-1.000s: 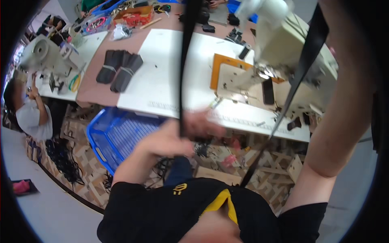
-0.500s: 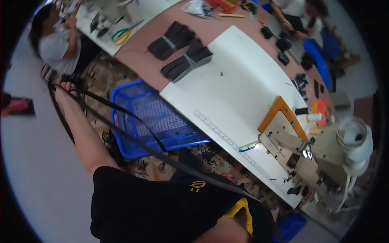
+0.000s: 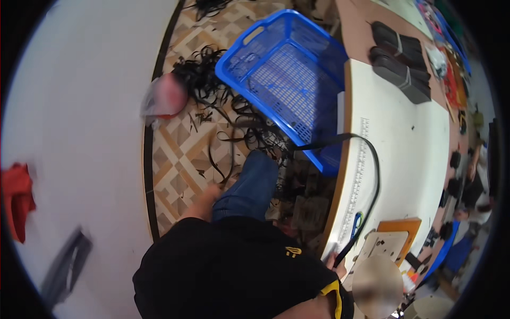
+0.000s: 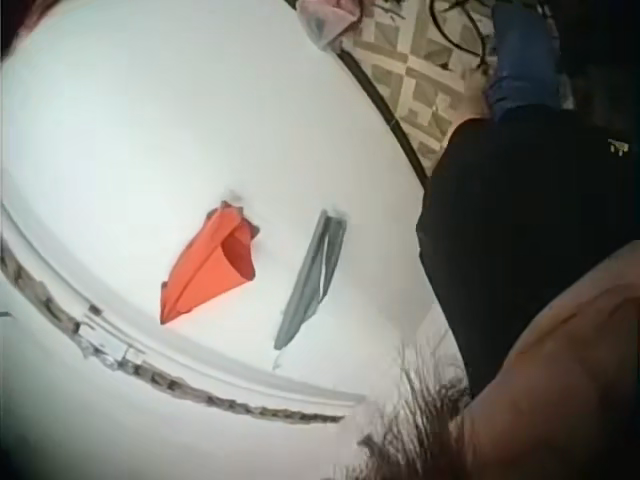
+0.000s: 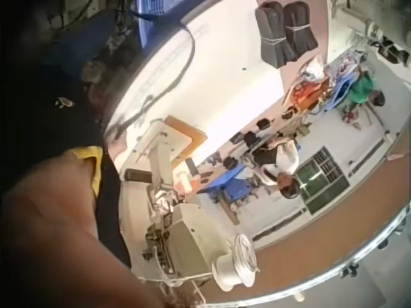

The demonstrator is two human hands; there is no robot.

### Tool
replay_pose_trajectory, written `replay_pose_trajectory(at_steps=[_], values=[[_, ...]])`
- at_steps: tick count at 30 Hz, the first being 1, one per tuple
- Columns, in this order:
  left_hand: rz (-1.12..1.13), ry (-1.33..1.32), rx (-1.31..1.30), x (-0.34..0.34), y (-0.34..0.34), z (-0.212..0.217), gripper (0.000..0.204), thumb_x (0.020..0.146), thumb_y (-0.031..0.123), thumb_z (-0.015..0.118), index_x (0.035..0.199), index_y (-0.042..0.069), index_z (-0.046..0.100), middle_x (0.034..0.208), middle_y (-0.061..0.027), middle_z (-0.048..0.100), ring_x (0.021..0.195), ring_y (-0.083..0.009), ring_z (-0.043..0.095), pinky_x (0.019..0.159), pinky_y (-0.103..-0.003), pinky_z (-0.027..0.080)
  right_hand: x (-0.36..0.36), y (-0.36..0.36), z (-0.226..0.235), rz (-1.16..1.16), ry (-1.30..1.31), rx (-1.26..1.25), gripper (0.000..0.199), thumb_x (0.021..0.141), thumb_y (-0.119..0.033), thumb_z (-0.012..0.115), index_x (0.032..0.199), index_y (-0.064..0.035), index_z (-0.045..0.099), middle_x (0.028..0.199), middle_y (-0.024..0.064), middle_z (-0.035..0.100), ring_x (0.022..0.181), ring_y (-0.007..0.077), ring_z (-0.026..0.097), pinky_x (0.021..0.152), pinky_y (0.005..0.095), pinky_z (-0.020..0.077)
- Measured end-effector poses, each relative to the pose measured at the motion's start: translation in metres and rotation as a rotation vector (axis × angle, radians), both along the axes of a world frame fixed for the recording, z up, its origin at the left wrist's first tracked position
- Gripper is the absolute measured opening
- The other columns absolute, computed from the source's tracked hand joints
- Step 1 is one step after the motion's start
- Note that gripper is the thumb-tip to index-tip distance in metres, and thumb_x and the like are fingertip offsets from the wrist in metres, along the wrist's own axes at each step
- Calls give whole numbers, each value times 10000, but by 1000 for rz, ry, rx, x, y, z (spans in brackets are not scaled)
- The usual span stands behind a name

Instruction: The person picks up material straps, cuts a strap using thread snips, sets the sewing machine controls, and feeds the strap into the sewing machine to stitch it.

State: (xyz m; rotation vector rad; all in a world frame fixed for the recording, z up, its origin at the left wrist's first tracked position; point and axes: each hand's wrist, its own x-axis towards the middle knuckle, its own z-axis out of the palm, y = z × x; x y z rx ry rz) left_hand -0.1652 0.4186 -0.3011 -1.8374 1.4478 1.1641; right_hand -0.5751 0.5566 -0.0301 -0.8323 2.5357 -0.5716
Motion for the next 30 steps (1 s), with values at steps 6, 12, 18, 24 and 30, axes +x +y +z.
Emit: replay_pose_trajectory(at_steps=[6, 12, 18, 24, 30], values=[[-351, -71, 120, -46, -14, 16, 584, 818, 569, 401, 1198, 157, 568, 1235, -166, 520, 1203, -364, 412, 1025, -390, 278, -4, 1, -14, 477, 351, 45, 134, 716, -164, 601, 620, -85, 551, 568, 142, 524, 522, 347, 495, 531, 410, 357], [-245, 178, 220, -103, 10, -50, 441, 825, 414, 443, 1111, 132, 626, 1182, -150, 568, 1103, -313, 526, 929, -397, 394, -17, 15, -18, 508, 165, -30, 190, 756, -157, 614, 607, -61, 546, 553, 106, 546, 500, 315, 506, 543, 408, 352], [-259, 265, 201, -140, -38, -26, 501, 799, 466, 436, 1100, 111, 620, 1172, -173, 566, 1089, -321, 534, 910, -397, 408, -1, -2, -14, 501, 320, -271, 92, 726, -110, 608, 665, -87, 544, 577, 81, 550, 504, 290, 510, 547, 385, 346], [-386, 422, 199, -143, -69, -66, 507, 790, 504, 503, 1004, 71, 656, 1111, -196, 591, 1054, -337, 550, 884, -397, 414, 7, -10, -18, 358, 369, -414, 19, 766, -56, 565, 748, -58, 561, 634, 103, 542, 563, 284, 493, 537, 375, 365], [-718, 172, -285, -50, -141, -75, 435, 878, 404, 423, 1193, 127, 536, 1044, -172, 609, 960, -314, 592, 817, -411, 453, 11, -2, -12, 231, 502, -490, 40, 785, -80, 583, 760, -48, 584, 668, 105, 577, 576, 273, 506, 560, 348, 385]])
